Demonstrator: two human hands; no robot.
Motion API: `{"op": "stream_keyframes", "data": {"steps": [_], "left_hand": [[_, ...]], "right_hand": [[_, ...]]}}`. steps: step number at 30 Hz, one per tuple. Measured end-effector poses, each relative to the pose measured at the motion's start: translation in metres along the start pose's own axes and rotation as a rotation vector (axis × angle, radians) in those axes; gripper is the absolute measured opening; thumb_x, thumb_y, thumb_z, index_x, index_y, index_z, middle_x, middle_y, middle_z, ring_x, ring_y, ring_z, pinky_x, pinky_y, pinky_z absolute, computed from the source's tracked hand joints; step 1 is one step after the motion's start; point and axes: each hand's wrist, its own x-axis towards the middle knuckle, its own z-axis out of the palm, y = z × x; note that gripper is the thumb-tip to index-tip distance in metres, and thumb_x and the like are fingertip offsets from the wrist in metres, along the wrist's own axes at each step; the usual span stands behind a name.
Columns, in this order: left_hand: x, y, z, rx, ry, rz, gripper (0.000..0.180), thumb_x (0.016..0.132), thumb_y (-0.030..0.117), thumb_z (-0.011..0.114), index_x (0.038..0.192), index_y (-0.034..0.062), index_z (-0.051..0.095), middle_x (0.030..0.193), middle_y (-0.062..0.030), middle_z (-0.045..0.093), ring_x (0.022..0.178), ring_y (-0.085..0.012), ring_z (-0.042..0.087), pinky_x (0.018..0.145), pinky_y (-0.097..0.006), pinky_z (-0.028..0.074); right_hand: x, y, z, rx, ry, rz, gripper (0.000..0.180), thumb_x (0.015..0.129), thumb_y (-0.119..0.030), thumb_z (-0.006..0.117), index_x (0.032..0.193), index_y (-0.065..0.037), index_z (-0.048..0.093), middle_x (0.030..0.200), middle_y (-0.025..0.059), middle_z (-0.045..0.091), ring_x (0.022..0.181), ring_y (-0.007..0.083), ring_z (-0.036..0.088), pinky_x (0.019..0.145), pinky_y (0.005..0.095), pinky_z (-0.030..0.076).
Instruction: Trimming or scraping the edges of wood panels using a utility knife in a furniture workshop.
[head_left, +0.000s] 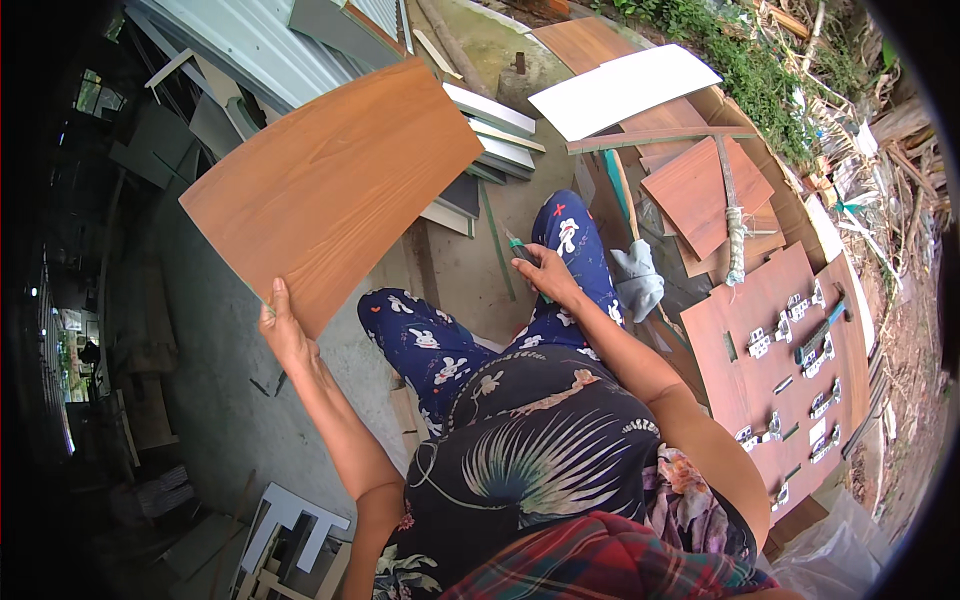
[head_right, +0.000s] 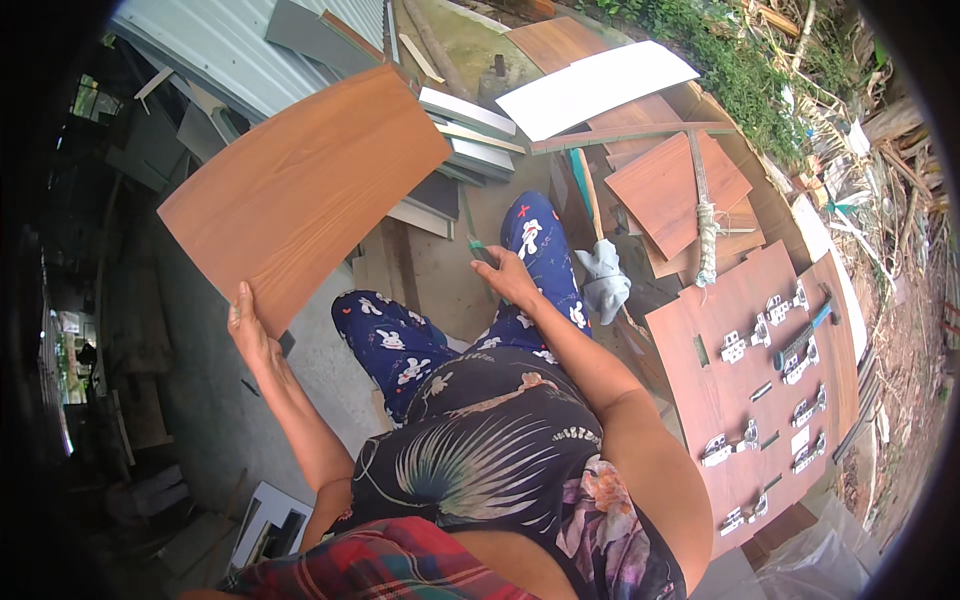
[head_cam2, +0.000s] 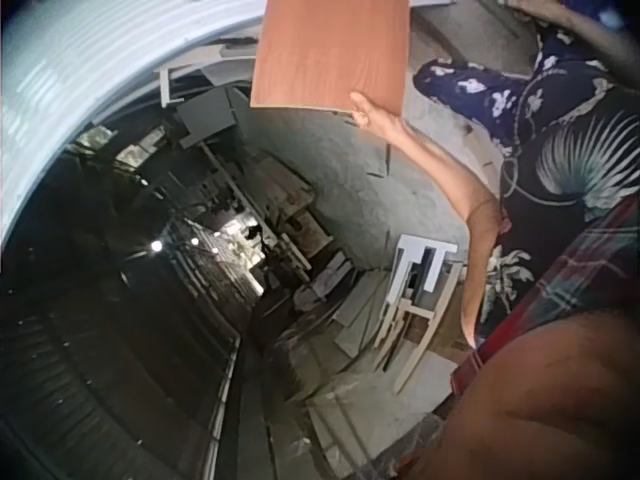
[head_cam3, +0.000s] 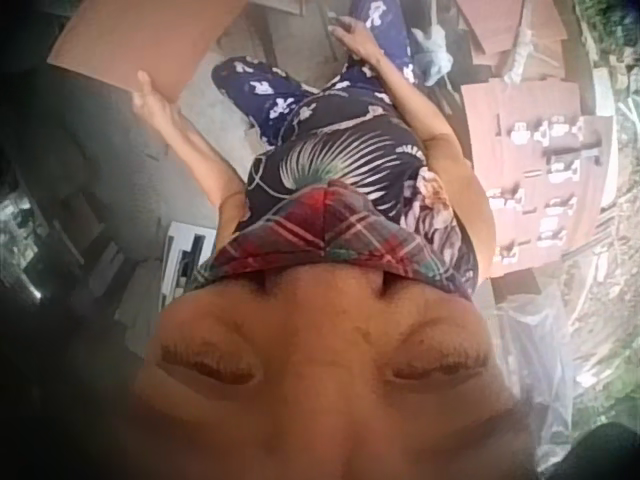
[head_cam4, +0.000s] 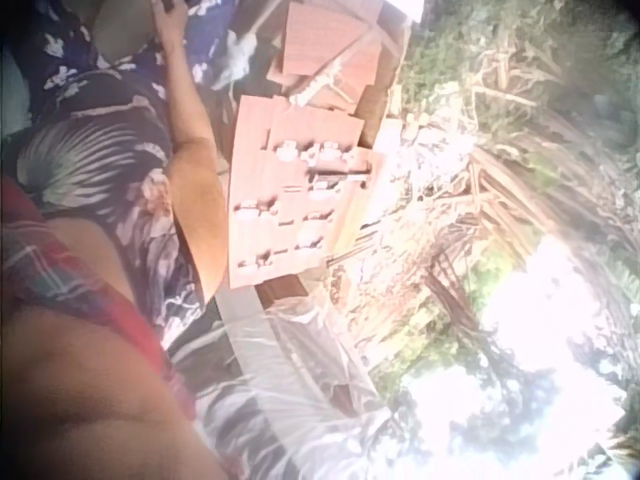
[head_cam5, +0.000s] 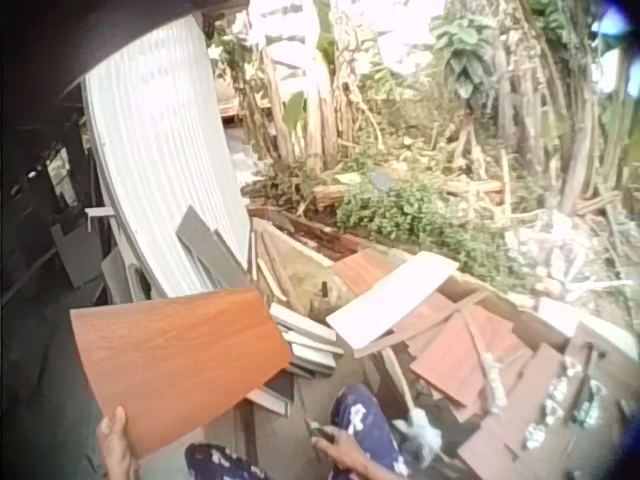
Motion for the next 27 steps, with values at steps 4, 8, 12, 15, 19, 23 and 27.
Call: {"op": "stream_keyframes", "data": {"steps": [4,8,12,15,19,23,27], "left_hand": [[0.019,0.023,0.045,-0.154,0.005,-0.017,0.039,0.097,0.027,0.067,0.122,-0.0027,0.062,0.115,-0.0153,0.067,0.098,-0.0215,0.068,0.086,-0.034,0.056],[0.05,0.001,0.118,-0.362,-0.124,-0.131,0.051,0.096,0.03,0.068,0.133,-0.0019,0.053,0.123,-0.0149,0.064,0.107,-0.0251,0.065,0.09,-0.039,0.056],[0.033,-0.007,0.237,-0.559,-0.355,-0.475,0.051,0.098,0.031,0.064,0.137,0.0012,0.048,0.127,-0.0164,0.063,0.112,-0.0289,0.065,0.094,-0.045,0.056],[0.015,-0.02,0.316,-0.58,-0.441,-0.571,0.046,0.1,0.03,0.061,0.135,0.0027,0.051,0.128,-0.0158,0.063,0.112,-0.0288,0.064,0.093,-0.046,0.055],[-0.005,-0.051,0.413,-0.495,-0.528,-0.674,0.044,0.099,0.029,0.063,0.133,0.0032,0.053,0.127,-0.0134,0.063,0.113,-0.0278,0.063,0.094,-0.045,0.054],[-0.022,-0.096,0.484,-0.435,-0.65,-0.736,0.044,0.099,0.028,0.064,0.133,0.0023,0.053,0.128,-0.0132,0.063,0.114,-0.0272,0.062,0.096,-0.044,0.052],[-0.045,-0.138,0.516,-0.337,-0.654,-0.798,0.045,0.099,0.027,0.063,0.135,0.0024,0.051,0.131,-0.0127,0.061,0.117,-0.0276,0.061,0.099,-0.047,0.051]], "right_hand": [[-0.001,-0.004,-0.001,-0.027,-0.019,-0.002,0.044,0.091,-0.033,0.069,0.118,0.002,0.064,0.076,0.0047,0.061,0.059,0.0128,0.057,0.056,0.0306,0.048],[-0.002,-0.009,0.007,-0.018,-0.037,-0.028,0.045,0.09,-0.033,0.07,0.117,0.002,0.064,0.077,0.0055,0.061,0.058,0.0132,0.057,0.056,0.0308,0.048],[-0.001,0.006,0.006,-0.137,0.045,-0.109,0.049,0.088,-0.032,0.072,0.121,0.003,0.063,0.093,0.0157,0.07,0.079,0.0238,0.068,0.076,0.035,0.053],[0.001,0.01,0.006,-0.078,0.012,-0.114,0.043,0.09,-0.029,0.072,0.119,0.001,0.062,0.075,0.0024,0.061,0.058,0.0098,0.053,0.054,0.0286,0.044],[0.009,0.015,-0.002,0.029,0.042,-0.068,0.043,0.091,-0.029,0.072,0.121,0.0,0.06,0.075,0.0017,0.06,0.06,0.0096,0.055,0.053,0.0273,0.044],[0.018,0.013,-0.009,0.25,-0.072,0.056,0.043,0.095,-0.028,0.068,0.124,0.001,0.058,0.079,0.0029,0.061,0.063,0.0092,0.056,0.053,0.026,0.046],[0.017,0.003,-0.013,0.288,-0.136,0.064,0.043,0.096,-0.027,0.065,0.128,0.001,0.058,0.076,0.0027,0.059,0.062,0.0096,0.056,0.053,0.0265,0.046]]}}
